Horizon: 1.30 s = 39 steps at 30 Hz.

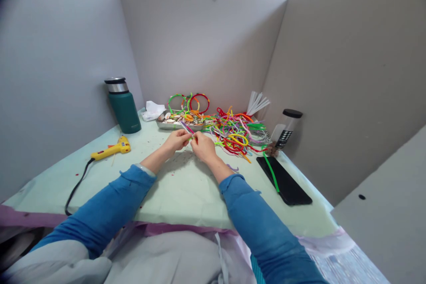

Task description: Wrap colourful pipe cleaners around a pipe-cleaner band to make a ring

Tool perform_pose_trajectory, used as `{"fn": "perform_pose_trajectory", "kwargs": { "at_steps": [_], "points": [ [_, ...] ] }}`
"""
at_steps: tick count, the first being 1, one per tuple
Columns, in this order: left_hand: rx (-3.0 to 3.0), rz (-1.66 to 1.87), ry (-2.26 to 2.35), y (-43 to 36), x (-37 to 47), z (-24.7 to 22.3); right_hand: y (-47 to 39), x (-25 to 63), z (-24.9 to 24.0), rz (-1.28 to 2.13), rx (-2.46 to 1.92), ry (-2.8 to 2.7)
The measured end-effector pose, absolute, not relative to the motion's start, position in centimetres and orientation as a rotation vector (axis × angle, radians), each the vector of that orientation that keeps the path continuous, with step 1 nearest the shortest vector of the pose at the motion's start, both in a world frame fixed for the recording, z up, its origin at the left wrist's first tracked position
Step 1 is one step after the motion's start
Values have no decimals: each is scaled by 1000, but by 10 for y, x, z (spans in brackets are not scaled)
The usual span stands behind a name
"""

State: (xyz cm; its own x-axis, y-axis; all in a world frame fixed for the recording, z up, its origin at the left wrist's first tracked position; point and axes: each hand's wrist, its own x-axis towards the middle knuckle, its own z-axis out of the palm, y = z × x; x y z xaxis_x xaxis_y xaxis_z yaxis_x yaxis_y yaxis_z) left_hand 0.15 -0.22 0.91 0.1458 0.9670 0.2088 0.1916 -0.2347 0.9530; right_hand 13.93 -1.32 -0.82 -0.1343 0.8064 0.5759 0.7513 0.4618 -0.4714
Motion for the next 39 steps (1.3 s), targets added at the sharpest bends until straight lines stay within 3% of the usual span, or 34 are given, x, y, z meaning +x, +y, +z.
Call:
{"fn": "perform_pose_trajectory", "kwargs": {
  "at_steps": [16, 25, 39],
  "points": [
    [1384, 1129, 1045, -9, -5, 19, -10, 150, -8, 431, -1112, -1959],
    [1403, 1129, 985, -10, -6, 21, -8, 147, -3, 808, -947, -1790],
    [1856, 1120, 1275, -4, -6, 15, -9, 146, -9, 654, -898, -1768]
  ]
}}
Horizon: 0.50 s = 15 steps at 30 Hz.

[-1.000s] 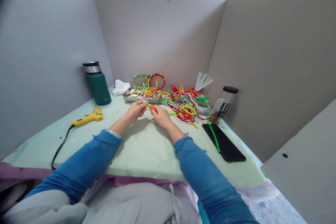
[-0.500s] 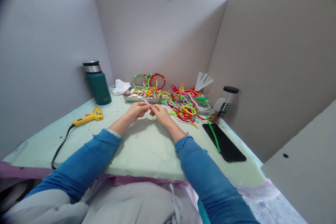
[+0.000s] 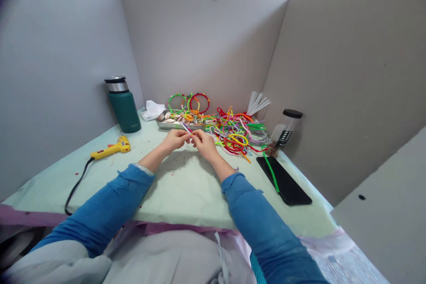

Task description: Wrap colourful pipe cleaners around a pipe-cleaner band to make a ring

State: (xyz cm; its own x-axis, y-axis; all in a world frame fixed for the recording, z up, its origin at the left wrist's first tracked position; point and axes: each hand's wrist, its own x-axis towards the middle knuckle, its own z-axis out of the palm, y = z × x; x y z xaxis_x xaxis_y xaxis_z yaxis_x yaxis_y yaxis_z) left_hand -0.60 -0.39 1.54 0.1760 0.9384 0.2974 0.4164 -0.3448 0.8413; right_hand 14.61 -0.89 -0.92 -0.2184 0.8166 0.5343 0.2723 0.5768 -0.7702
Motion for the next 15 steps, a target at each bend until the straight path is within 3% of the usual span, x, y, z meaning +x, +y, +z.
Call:
{"fn": "perform_pose_trajectory", "kwargs": {
  "at_steps": [15],
  "points": [
    [1819, 1060, 1284, -7, -7, 18, -11, 146, -12, 366, -994, -1857]
  ]
}}
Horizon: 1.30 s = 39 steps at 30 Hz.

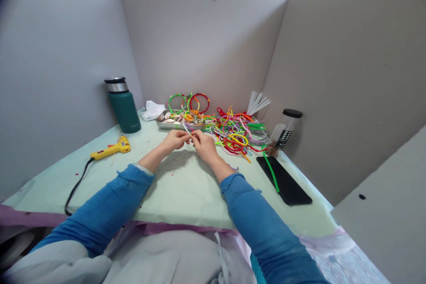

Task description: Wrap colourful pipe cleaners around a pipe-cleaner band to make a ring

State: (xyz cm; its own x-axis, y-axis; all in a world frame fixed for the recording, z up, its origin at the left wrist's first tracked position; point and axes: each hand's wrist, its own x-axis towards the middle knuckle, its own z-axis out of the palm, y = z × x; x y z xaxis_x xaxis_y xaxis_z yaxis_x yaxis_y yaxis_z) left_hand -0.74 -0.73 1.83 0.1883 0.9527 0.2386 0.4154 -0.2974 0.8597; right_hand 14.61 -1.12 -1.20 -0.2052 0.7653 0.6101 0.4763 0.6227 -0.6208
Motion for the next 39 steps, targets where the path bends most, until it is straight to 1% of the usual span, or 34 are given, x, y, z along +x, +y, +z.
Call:
{"fn": "perform_pose_trajectory", "kwargs": {
  "at_steps": [7, 13, 21, 30, 39],
  "points": [
    [1816, 1087, 1355, 0, -8, 12, -10, 146, -14, 316, -1032, -1869],
    [1858, 1059, 1446, 2, -9, 11, -13, 144, -14, 230, -1062, -1897],
    [1805, 1017, 1499, 5, -10, 9, -13, 142, -15, 197, -1113, -1908],
    [2060, 957, 1718, -5, -9, 22, -13, 142, -14, 147, -1129, -1964],
    [2344, 955, 1792, -10, -9, 16, -7, 143, -18, 89, -1094, -2007]
  ]
}}
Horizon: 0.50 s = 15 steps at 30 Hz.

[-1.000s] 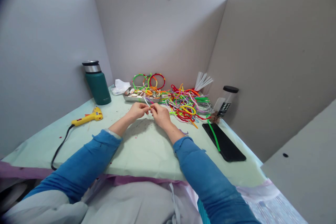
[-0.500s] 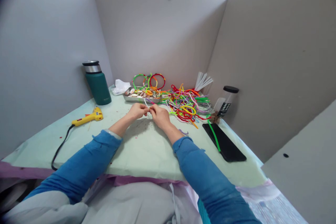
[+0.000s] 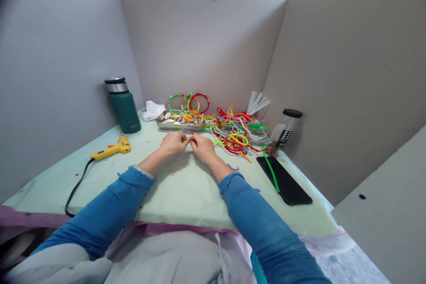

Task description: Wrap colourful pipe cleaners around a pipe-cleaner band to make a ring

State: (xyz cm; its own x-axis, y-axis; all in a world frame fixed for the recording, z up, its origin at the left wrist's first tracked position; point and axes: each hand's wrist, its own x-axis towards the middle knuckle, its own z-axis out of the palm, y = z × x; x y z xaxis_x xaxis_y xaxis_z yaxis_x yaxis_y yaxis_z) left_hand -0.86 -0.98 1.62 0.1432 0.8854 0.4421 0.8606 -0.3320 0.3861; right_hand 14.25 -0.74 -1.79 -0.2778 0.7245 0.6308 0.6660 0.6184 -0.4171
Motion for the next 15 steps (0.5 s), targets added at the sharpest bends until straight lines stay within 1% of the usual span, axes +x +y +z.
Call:
{"fn": "perform_pose_trajectory", "kwargs": {
  "at_steps": [2, 9, 15],
  "points": [
    [2426, 906, 1820, -13, -8, 17, -7, 143, -18, 98, -1094, -2019],
    [2677, 572, 1819, -18, -13, 26, -7, 143, -17, 108, -1115, -2056],
    [2882, 548, 1716, -16, -18, 24, -8, 142, -15, 126, -1122, -2078]
  ]
}}
